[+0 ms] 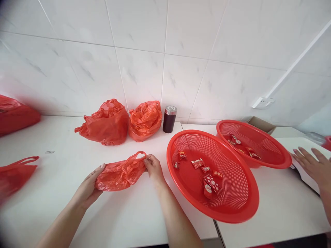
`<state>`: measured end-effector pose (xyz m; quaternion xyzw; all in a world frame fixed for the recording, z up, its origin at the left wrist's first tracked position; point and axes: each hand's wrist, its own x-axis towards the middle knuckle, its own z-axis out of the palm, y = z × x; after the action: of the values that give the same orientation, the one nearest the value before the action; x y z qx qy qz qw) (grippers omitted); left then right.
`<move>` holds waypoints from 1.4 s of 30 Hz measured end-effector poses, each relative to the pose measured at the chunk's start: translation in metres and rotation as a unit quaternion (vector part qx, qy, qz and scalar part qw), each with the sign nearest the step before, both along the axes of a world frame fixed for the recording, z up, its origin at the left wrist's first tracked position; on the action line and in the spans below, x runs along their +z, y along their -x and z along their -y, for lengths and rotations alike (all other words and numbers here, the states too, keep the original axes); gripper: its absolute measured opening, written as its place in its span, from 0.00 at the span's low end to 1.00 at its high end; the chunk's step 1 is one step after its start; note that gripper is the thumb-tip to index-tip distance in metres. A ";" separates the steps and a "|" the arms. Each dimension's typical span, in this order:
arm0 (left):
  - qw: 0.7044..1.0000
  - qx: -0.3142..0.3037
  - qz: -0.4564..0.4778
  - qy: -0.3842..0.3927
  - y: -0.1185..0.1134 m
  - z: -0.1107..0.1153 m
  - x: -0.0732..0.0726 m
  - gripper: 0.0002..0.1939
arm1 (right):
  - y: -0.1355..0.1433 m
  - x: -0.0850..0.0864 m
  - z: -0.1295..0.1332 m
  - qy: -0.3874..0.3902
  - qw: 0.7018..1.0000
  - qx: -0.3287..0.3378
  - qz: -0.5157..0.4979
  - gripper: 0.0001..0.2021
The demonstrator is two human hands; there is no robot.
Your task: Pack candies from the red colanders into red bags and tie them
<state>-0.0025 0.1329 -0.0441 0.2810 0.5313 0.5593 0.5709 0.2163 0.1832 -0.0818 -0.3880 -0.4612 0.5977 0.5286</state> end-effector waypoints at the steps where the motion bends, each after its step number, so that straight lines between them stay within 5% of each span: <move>1: 0.998 0.025 -0.048 -0.016 0.001 0.000 -0.001 0.20 | -0.002 0.002 0.000 -0.001 1.000 -0.009 -0.007 0.17; 5: 0.956 0.106 -0.263 -0.079 0.001 0.005 0.003 0.17 | -0.006 0.009 0.003 -0.026 0.998 -0.049 -0.012 0.12; 8: 0.920 -0.014 -0.374 -0.111 -0.013 0.012 0.008 0.17 | -0.001 0.013 0.010 -0.040 0.999 -0.023 -0.006 0.09; 11: 0.931 -0.176 -0.305 -0.101 -0.034 0.015 0.010 0.24 | 0.005 0.016 0.017 -0.042 0.998 0.037 -0.009 0.07; 14: 0.948 -0.263 -0.151 -0.103 -0.049 0.015 0.009 0.24 | 0.005 0.020 0.021 -0.026 0.994 0.101 -0.030 0.06; 17: 0.977 -0.189 -0.084 -0.041 -0.046 0.011 0.007 0.19 | 0.001 0.022 0.020 0.016 0.992 0.113 -0.047 0.09; 21: 1.000 0.008 0.027 -0.010 -0.005 0.005 0.003 0.13 | -0.006 0.017 0.009 0.047 0.998 -0.005 -0.047 0.10; 23: 0.993 0.049 0.111 -0.004 0.020 0.007 0.002 0.13 | -0.011 0.010 0.001 0.051 0.997 -0.057 -0.030 0.09; 26: 0.989 0.000 0.145 0.022 0.038 0.018 0.004 0.15 | -0.014 0.005 -0.003 0.041 0.992 -0.115 0.028 0.08; 28: 0.993 -0.050 0.108 0.015 0.033 0.028 0.007 0.08 | -0.012 0.013 0.004 0.015 0.984 -0.165 0.067 0.09; 30: 0.994 -0.083 0.067 -0.003 0.019 0.037 0.012 0.13 | -0.004 0.030 0.017 -0.055 0.970 -0.205 0.114 0.10; 32: 0.993 -0.108 0.052 -0.011 0.003 0.043 0.020 0.22 | 0.007 0.050 0.035 -0.177 0.949 -0.169 0.197 0.09; 34: 0.991 -0.122 0.061 -0.011 -0.008 0.047 0.032 0.27 | 0.019 0.063 0.052 -0.285 0.903 -0.067 0.315 0.09; 38: 0.987 -0.118 0.110 0.016 -0.003 0.053 0.057 0.33 | 0.022 0.059 0.066 -0.267 0.815 0.060 0.511 0.23; 40: 0.987 -0.096 0.121 0.036 0.012 0.052 0.066 0.34 | 0.009 0.053 0.065 -0.207 0.830 0.068 0.513 0.26; 42: 0.993 -0.044 0.107 0.031 0.033 0.047 0.068 0.30 | -0.009 0.053 0.062 -0.158 0.877 0.073 0.448 0.21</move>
<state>-0.0356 0.0860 0.0242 0.2249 0.4713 0.5441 0.6567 0.2255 0.1209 -0.0291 -0.4910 -0.7640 0.3162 0.2741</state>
